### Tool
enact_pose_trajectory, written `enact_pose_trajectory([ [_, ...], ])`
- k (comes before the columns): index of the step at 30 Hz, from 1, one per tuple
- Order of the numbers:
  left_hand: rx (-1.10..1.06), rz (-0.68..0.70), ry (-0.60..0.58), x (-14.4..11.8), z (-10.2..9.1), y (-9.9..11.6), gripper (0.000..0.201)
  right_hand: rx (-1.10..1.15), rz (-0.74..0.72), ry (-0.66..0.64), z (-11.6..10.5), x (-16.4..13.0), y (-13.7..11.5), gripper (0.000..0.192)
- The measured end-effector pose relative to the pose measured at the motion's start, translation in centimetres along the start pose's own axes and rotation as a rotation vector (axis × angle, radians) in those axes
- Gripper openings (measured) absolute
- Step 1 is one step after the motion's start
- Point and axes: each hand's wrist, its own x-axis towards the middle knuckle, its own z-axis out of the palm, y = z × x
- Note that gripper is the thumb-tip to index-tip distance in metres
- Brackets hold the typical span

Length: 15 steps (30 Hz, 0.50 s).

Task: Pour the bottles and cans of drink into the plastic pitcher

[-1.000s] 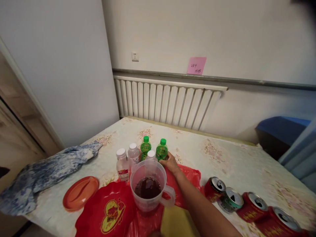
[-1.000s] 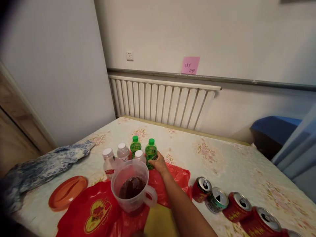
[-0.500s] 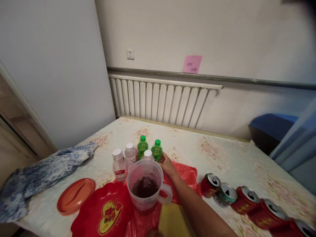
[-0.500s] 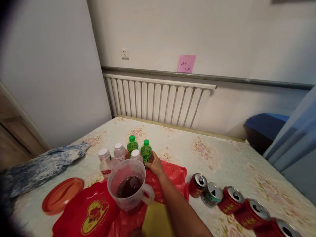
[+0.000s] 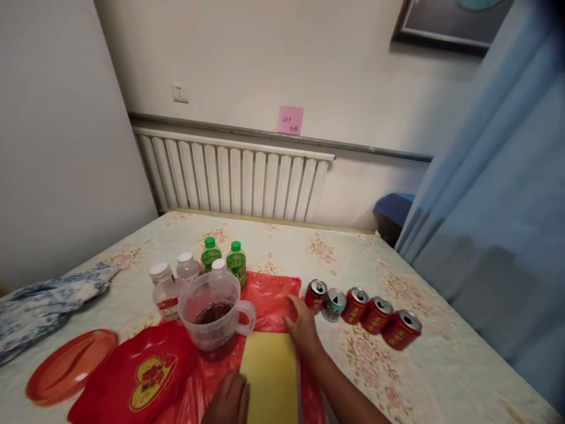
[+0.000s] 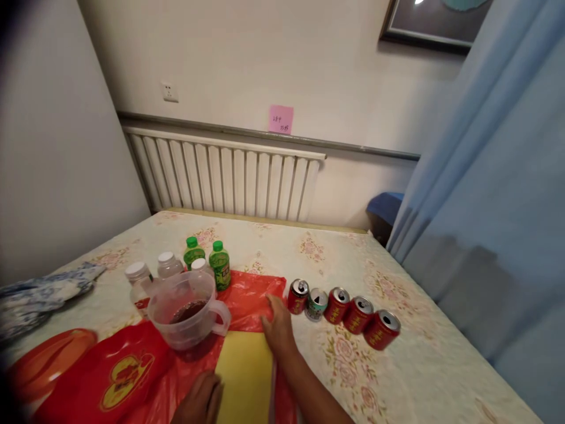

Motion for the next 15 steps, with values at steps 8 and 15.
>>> enact_pose_trajectory([
  [8,0.027,-0.085,-0.084,0.3,-0.5,1.0,0.025,-0.79,-0.129,-0.335,-11.0,6.1,-0.9,0.085],
  [15,0.057,-0.12,-0.105,0.2,-0.3,1.0,0.026,-0.817,-0.174,-0.582,-10.9,8.6,-1.3,0.063],
])
